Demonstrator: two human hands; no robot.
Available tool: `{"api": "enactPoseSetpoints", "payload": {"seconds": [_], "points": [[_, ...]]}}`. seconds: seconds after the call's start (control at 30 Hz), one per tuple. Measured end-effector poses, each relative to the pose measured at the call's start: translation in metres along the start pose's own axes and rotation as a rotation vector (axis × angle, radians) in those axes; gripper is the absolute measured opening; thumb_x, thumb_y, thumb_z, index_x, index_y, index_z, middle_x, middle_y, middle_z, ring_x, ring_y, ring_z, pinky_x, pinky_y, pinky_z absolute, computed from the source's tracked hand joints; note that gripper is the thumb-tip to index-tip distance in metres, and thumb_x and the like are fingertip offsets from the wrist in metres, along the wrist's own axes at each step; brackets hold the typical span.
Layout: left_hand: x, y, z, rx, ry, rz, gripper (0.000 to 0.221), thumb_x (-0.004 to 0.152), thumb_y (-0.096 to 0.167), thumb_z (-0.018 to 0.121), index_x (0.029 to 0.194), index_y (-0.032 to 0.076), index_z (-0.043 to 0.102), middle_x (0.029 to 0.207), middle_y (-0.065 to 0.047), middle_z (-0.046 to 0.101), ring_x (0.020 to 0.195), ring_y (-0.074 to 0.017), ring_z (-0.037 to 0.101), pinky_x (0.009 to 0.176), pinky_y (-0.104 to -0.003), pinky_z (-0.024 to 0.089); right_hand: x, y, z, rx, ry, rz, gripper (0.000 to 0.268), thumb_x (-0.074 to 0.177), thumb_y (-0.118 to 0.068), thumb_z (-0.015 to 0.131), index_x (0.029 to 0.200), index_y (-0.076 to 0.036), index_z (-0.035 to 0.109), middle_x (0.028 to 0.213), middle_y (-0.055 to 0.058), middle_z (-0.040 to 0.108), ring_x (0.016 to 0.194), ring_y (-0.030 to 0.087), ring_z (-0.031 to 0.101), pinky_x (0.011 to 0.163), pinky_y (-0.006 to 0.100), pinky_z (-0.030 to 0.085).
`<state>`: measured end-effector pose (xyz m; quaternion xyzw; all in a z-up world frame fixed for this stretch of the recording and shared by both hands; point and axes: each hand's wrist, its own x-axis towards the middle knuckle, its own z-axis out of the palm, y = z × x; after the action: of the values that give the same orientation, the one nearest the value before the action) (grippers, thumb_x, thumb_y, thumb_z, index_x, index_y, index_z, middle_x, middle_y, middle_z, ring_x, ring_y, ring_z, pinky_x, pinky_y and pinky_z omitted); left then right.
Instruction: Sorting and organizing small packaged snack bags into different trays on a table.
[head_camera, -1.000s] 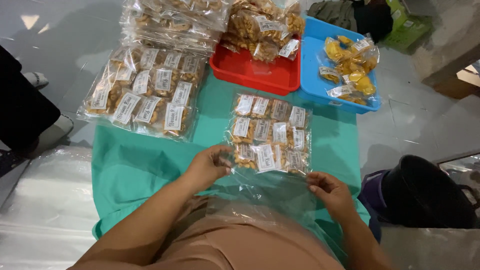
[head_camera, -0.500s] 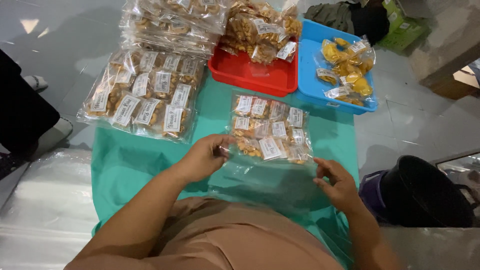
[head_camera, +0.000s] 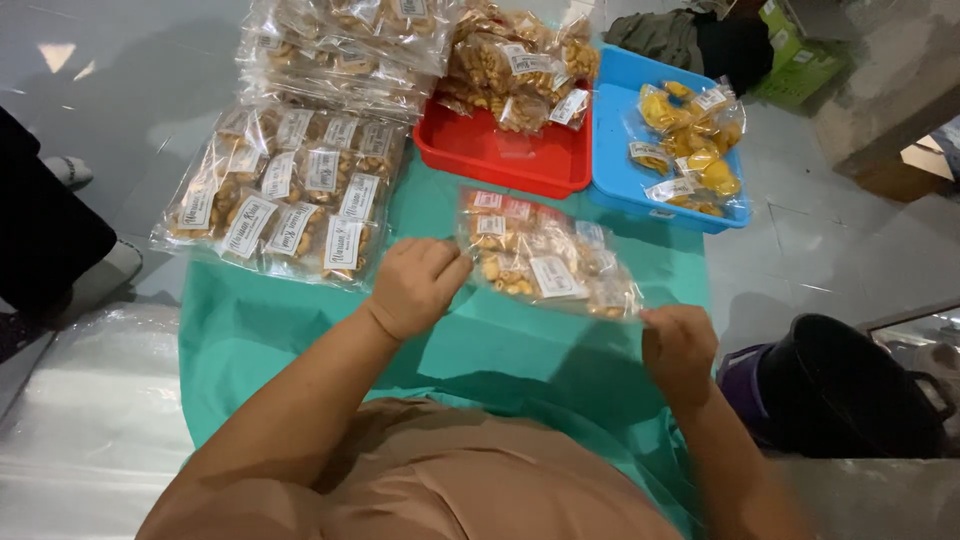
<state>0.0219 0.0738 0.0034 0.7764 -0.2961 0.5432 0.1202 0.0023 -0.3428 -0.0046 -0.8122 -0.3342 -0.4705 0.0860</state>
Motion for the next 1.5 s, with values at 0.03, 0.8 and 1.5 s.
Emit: {"api": "enactPoseSetpoints", "payload": {"seconds": [0.03,0.8,1.5], "points": [[-0.001,0.001,-0.004,0.000,-0.001,0.001,0.014,0.102,0.015,0.058,0.091,0.017,0.065,0.087,-0.002,0.054,0.067,-0.0201,0.058,0.063,-0.035,0.049,-0.009,-0.001,0.002,0.000,0.000,0.001,0.013,0.103,-0.024,0.064,0.103,-0.017,0.075,0.091,0.001,0.062,0.070,0.020,0.057,0.062,0.036,0.053],[-0.044,0.027,-0.031,-0.918,-0.662,-1.650,0.039,0.095,0.037,0.064,0.093,-0.002,0.068,0.071,-0.024,0.073,0.056,-0.0304,0.075,0.044,-0.035,0.057,-0.008,-0.045,-0.012,0.764,-0.487,1.441,0.039,0.105,-0.005,0.047,0.144,-0.002,0.047,0.101,0.031,0.070,0.072,0.036,0.071,0.058,0.045,0.062],[-0.063,-0.002,0.055,-0.516,-0.789,-1.265,0.027,0.086,0.027,0.067,0.093,0.002,0.074,0.087,-0.025,0.074,0.099,-0.0477,0.069,0.080,-0.057,0.055,0.030,-0.029,0.021,1.257,-0.542,1.719,0.036,0.093,-0.005,0.064,0.128,0.003,0.062,0.094,0.018,0.072,0.078,0.031,0.071,0.066,0.043,0.057]]}}
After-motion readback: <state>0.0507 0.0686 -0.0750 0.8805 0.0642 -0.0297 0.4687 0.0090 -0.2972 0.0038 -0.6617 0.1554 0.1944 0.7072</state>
